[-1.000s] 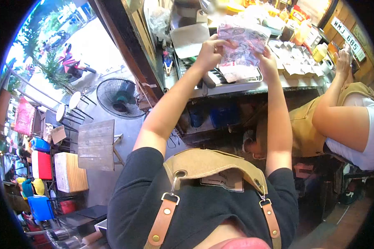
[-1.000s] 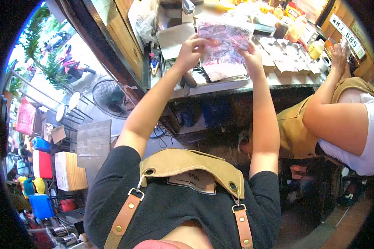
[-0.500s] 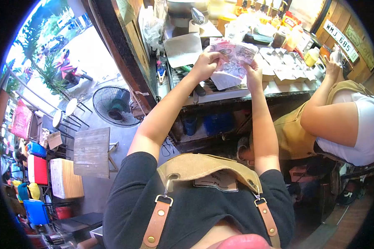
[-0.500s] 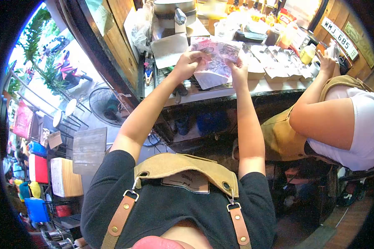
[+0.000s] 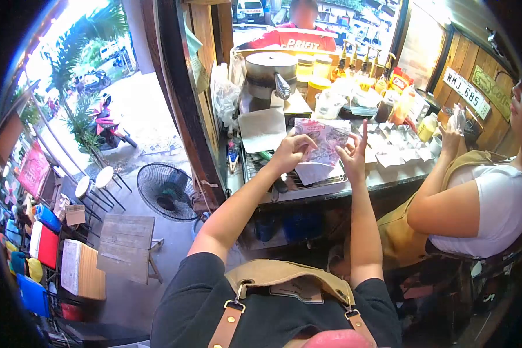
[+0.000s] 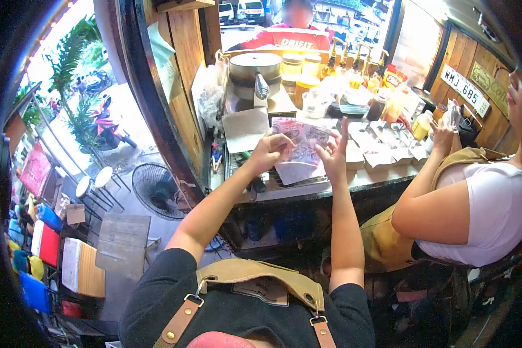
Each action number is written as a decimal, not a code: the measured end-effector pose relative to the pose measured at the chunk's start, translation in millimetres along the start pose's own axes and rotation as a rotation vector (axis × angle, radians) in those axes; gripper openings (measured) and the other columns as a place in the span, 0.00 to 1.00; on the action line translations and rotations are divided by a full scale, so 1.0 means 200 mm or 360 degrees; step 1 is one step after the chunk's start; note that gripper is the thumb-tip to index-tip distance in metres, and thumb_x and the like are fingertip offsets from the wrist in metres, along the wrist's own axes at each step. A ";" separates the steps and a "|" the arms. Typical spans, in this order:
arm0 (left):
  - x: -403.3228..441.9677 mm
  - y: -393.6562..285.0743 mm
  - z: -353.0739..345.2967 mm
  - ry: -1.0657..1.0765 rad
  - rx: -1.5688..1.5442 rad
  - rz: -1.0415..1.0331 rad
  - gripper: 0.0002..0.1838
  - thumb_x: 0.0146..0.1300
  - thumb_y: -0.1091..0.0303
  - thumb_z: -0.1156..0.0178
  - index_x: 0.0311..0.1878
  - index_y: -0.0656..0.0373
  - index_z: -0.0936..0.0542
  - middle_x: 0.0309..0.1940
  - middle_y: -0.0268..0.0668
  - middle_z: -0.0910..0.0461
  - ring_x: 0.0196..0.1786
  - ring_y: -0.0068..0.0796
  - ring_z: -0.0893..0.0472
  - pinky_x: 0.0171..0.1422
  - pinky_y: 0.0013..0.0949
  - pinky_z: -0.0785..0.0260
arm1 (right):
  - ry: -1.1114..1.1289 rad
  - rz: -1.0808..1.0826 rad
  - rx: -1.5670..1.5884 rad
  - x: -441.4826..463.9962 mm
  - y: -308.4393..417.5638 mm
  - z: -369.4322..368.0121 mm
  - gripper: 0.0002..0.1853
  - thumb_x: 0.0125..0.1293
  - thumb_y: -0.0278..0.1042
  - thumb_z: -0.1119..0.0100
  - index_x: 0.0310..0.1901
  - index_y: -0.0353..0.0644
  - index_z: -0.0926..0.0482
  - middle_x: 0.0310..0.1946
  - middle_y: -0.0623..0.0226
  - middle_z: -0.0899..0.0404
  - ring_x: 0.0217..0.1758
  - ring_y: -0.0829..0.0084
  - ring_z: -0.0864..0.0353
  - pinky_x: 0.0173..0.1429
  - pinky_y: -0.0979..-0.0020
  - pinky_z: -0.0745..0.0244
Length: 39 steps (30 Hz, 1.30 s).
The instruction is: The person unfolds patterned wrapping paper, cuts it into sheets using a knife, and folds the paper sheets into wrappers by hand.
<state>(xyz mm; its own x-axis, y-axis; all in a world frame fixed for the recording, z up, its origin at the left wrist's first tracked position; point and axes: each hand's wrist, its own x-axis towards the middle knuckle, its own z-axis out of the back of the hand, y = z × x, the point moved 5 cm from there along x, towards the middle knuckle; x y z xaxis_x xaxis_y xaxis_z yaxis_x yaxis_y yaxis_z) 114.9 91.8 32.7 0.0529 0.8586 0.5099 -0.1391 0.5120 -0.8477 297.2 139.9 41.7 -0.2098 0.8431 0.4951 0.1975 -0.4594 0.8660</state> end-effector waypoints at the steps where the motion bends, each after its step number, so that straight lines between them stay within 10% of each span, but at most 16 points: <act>1: 0.00 0.01 0.01 -0.0009 0.0208 -0.0004 0.16 0.47 0.91 0.50 0.36 0.65 0.21 0.39 0.36 0.34 0.51 0.29 0.26 0.57 0.28 0.32 | 0.0020 0.0255 -0.0361 0.02 0.04 0.00 0.46 0.50 0.14 0.44 0.69 0.59 0.49 0.53 0.63 0.35 0.49 0.70 0.29 0.51 0.66 0.27; 9: -0.01 -0.09 0.01 -0.0118 0.0413 -0.0371 0.16 0.47 0.89 0.51 0.33 0.59 0.19 0.42 0.42 0.30 0.43 0.37 0.25 0.46 0.30 0.32 | 0.0199 0.0375 -0.0824 0.09 0.16 -0.01 0.24 0.48 0.21 0.46 0.51 0.49 0.23 0.45 0.65 0.31 0.48 0.69 0.28 0.46 0.69 0.27; 16: 0.01 -0.03 0.01 -0.0101 0.0371 -0.0289 0.14 0.47 0.88 0.50 0.33 0.59 0.20 0.41 0.43 0.28 0.41 0.37 0.24 0.47 0.31 0.31 | 0.0292 0.0303 -0.0766 0.11 0.12 0.02 0.18 0.50 0.19 0.45 0.45 0.45 0.22 0.42 0.67 0.28 0.44 0.73 0.26 0.40 0.76 0.28; 23: 0.01 -0.05 0.01 -0.0116 0.0306 -0.0266 0.15 0.50 0.85 0.48 0.39 0.60 0.19 0.43 0.46 0.24 0.45 0.40 0.22 0.51 0.33 0.30 | 0.0409 -0.0235 0.0321 0.14 -0.19 0.08 0.20 0.57 0.16 0.44 0.53 0.34 0.29 0.50 0.61 0.23 0.51 0.73 0.24 0.56 0.72 0.30; 30: -0.19 -0.35 0.13 -0.0397 0.0605 -0.0451 0.17 0.52 0.77 0.37 0.48 0.59 0.21 0.39 0.45 0.22 0.41 0.36 0.21 0.47 0.33 0.29 | 0.0483 -0.0472 0.1005 0.15 -0.16 -0.06 0.15 0.66 0.31 0.49 0.52 0.36 0.26 0.44 0.65 0.21 0.47 0.76 0.23 0.51 0.74 0.31; 34: -0.56 -0.32 0.23 -0.0660 -0.0091 0.0421 0.18 0.53 0.82 0.41 0.50 0.64 0.23 0.50 0.41 0.24 0.47 0.26 0.22 0.52 0.27 0.29 | 0.0652 -0.0734 0.0237 0.29 -0.21 -0.30 0.19 0.65 0.41 0.45 0.53 0.37 0.26 0.42 0.69 0.22 0.36 0.83 0.26 0.37 0.82 0.34; 39: -0.72 -0.15 0.29 -0.0851 -0.0490 0.0555 0.23 0.53 0.88 0.47 0.55 0.64 0.26 0.49 0.40 0.24 0.49 0.24 0.24 0.51 0.23 0.30 | 0.0703 -0.0668 -0.1093 0.50 -0.61 -0.68 0.32 0.50 0.51 0.32 0.47 0.30 0.24 0.29 0.59 0.20 0.20 0.76 0.21 0.24 0.77 0.27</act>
<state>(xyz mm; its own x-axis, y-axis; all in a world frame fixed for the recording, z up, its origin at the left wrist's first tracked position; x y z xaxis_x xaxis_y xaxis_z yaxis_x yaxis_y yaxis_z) 53.6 -48.5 -7.0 -0.4476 0.8837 0.1366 0.2305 0.2616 -0.9372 121.1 241.5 -5.1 -0.5108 0.8596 -0.0100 -0.5601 -0.3240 0.7624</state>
